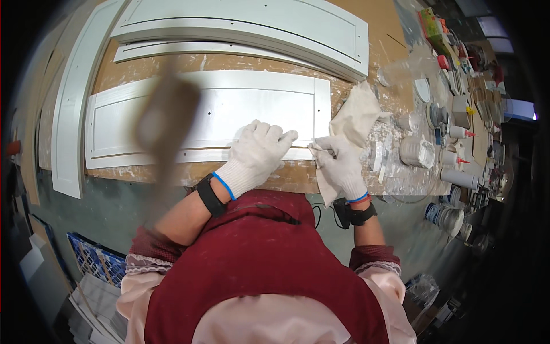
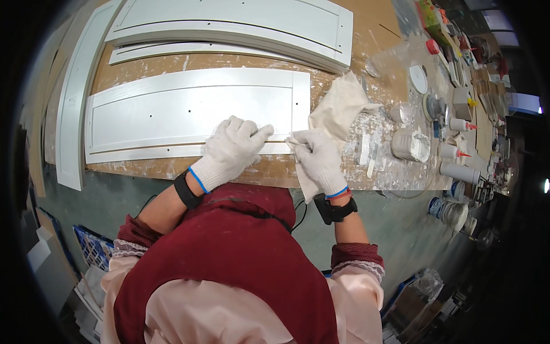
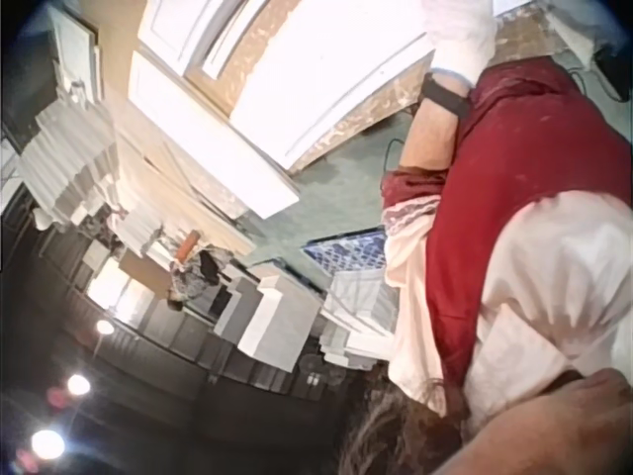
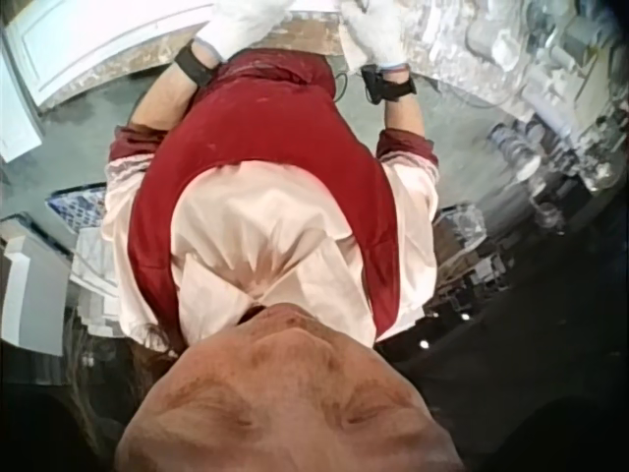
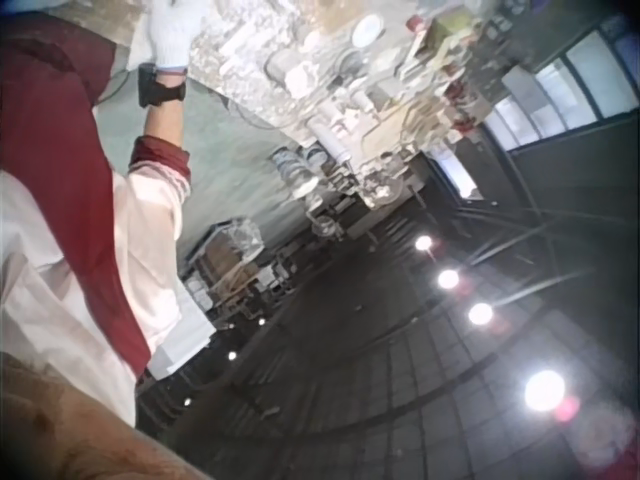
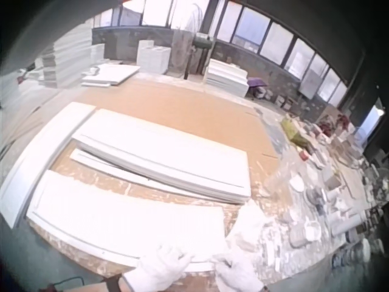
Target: The person sands the edges and surfaces of white wooden panels using a sanding block. They repeatedly flip the panels over and wipe them with a cloth to remove dust, working methodically on each piece on a workbench.
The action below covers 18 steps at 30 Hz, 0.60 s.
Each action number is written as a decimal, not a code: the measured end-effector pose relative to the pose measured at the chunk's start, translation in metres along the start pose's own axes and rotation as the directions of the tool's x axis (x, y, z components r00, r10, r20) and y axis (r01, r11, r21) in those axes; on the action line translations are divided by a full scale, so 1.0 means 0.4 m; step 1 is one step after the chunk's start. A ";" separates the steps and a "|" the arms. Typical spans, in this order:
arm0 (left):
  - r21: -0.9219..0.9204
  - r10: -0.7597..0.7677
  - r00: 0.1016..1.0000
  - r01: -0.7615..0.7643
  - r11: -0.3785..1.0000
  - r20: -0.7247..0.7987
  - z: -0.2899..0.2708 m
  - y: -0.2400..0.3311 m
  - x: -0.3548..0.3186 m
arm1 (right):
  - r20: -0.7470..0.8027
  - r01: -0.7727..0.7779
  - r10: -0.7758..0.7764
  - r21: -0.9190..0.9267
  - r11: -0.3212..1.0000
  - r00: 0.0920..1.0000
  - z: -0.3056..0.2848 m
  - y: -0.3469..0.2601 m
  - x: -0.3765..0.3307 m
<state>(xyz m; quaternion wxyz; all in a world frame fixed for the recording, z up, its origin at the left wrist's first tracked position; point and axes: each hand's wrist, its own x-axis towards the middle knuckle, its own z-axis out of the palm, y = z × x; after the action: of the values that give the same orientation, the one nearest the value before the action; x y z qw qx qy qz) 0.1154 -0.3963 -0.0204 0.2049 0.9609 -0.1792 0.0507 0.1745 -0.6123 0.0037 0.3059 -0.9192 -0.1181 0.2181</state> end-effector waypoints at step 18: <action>0.007 -0.002 1.000 0.002 1.000 -0.001 0.009 -0.004 0.002 | -0.061 0.165 -0.170 -0.075 0.983 0.984 0.007 0.029 0.005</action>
<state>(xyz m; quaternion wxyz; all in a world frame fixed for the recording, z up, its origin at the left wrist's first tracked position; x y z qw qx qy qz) 0.1168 -0.3967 -0.0241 0.2016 0.9617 -0.1781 0.0517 0.1758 -0.6193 -0.0062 0.2949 -0.9228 -0.1922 0.1564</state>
